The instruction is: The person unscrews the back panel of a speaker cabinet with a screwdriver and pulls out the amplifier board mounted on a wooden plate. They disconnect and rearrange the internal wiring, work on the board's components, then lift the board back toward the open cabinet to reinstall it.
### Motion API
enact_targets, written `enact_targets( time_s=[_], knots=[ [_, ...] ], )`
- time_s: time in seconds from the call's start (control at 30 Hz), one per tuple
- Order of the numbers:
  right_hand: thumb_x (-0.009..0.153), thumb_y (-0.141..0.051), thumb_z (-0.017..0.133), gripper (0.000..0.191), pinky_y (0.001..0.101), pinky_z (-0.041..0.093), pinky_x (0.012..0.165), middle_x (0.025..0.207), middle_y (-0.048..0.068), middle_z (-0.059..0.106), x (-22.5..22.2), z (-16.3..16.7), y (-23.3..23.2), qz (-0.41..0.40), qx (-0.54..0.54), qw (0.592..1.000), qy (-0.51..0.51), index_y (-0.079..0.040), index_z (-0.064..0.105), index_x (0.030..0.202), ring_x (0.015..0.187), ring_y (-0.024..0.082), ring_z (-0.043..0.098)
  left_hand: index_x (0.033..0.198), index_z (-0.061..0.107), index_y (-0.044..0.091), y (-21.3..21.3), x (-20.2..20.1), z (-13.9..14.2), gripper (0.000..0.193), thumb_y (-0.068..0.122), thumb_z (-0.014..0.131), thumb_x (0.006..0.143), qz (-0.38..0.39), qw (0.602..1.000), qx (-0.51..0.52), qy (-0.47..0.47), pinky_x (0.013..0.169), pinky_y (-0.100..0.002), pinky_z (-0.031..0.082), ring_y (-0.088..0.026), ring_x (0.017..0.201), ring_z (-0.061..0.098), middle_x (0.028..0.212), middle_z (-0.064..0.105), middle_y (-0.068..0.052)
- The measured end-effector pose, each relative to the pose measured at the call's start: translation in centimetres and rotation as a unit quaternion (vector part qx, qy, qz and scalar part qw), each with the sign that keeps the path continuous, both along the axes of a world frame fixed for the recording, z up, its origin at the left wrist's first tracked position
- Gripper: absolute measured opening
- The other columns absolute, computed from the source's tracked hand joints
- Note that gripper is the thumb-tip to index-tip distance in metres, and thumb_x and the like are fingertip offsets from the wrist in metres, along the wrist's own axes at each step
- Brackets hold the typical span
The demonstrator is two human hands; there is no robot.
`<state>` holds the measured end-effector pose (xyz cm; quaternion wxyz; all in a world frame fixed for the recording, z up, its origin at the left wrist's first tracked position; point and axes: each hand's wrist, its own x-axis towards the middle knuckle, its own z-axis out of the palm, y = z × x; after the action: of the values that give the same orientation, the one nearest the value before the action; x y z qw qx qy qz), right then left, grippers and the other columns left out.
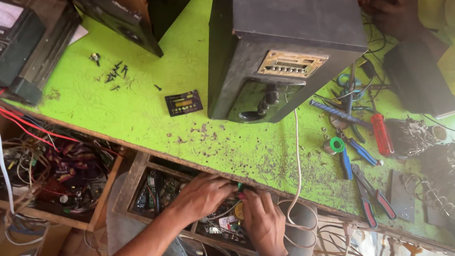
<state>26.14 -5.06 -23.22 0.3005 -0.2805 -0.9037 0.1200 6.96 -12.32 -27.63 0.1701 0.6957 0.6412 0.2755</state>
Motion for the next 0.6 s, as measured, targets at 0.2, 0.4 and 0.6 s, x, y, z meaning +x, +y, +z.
enact_targets(
  time_s=[0.2, 0.4, 0.6],
  knots=[
    [0.093, -0.013, 0.068, 0.021, 0.0402, 0.057, 0.058, 0.092, 0.006, 0.070, -1.0, -2.4, 1.0, -0.029, -0.068, 0.992, -0.102, -0.014, 0.065, 0.114, 0.068, 0.030, 0.071, 0.104, 0.076, 0.003, -0.1, -0.3, 0.4, 0.029, 0.028, 0.069, 0.093, 0.000, 0.995, 0.068, -0.073, 0.077, -0.044, 0.056, -0.029, 0.085, 0.071, 0.096, 0.077, -0.014],
    [0.087, -0.014, 0.071, 0.030, 0.0387, 0.057, 0.053, 0.094, 0.006, 0.072, -0.3, 0.3, 0.9, 0.040, -0.095, 0.992, -0.076, -0.014, 0.069, 0.117, 0.065, 0.029, 0.072, 0.083, 0.072, 0.007, -1.0, -0.2, 3.1, 0.031, 0.030, 0.060, 0.101, -0.071, 0.997, 0.020, -0.002, 0.064, -0.038, 0.051, -0.021, 0.064, 0.061, 0.076, 0.070, -0.009],
    [0.091, -0.011, 0.071, 0.028, 0.0321, 0.059, 0.068, 0.097, 0.011, 0.072, 0.4, 4.8, 0.7, 0.152, -0.345, 0.914, 0.152, -0.003, 0.070, 0.119, 0.078, 0.022, 0.072, 0.071, 0.061, 0.009, -1.6, -1.4, 9.5, 0.036, 0.031, 0.055, 0.099, -0.081, 0.966, 0.175, -0.171, 0.063, -0.037, 0.045, -0.018, 0.067, 0.057, 0.080, 0.066, -0.005]
  ],
)
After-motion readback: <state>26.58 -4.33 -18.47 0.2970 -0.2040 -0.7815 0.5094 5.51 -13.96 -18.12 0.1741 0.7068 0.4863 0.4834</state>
